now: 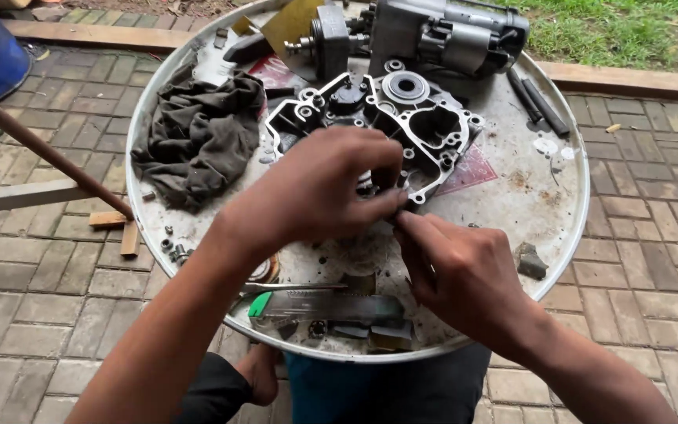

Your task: Cleaning gasket residue from an engine crankcase using a small scraper blade

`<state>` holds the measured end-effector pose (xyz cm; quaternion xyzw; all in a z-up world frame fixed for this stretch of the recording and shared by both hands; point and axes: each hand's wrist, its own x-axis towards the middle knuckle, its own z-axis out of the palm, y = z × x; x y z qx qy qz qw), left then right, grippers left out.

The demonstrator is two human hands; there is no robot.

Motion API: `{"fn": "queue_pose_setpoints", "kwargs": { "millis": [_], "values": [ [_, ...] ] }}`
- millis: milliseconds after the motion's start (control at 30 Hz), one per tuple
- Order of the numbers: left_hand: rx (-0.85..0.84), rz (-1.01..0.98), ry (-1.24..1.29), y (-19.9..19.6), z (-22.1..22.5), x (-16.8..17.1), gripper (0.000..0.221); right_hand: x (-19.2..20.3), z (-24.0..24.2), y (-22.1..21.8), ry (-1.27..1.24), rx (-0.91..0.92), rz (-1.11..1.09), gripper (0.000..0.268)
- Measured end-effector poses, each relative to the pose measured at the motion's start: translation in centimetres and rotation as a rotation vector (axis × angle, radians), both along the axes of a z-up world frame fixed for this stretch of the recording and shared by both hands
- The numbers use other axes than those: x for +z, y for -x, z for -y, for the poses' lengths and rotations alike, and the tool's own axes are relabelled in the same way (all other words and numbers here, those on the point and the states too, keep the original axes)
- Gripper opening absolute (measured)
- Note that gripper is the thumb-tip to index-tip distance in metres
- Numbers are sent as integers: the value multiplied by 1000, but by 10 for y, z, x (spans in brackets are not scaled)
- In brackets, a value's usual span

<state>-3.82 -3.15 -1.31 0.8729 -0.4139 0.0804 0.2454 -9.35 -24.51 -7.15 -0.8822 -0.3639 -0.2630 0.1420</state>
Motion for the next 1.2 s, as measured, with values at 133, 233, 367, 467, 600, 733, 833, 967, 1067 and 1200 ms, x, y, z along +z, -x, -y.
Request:
{"fn": "queue_pose_setpoints", "kwargs": {
  "millis": [133,233,367,467,600,733,833,967,1067,1200],
  "values": [
    [11,-63,27,-18,10,-5,27,0,3,0,4,-18,-9,10],
    [9,-85,39,-25,10,-8,28,4,0,2,27,-27,65,16],
    [19,-248,49,-31,4,-4,43,4,-5,8,84,-91,204,14],
    [-25,-288,64,-33,7,1,26,4,-7,10,171,-144,304,21],
    [-23,-316,58,-30,10,3,21,2,-7,7,146,-111,230,10],
    [0,-345,67,-28,9,2,23,1,-5,5,121,-105,161,22],
    [-2,-336,73,-30,9,0,23,2,-3,5,134,-116,168,17],
    [-2,-347,70,-30,10,1,20,-1,-1,4,148,-113,195,17],
    [-71,-348,111,-34,9,-2,23,-1,0,3,163,-127,172,13],
    [-50,-357,94,-35,7,-3,25,-1,-2,3,147,-100,164,18]
  ]
}}
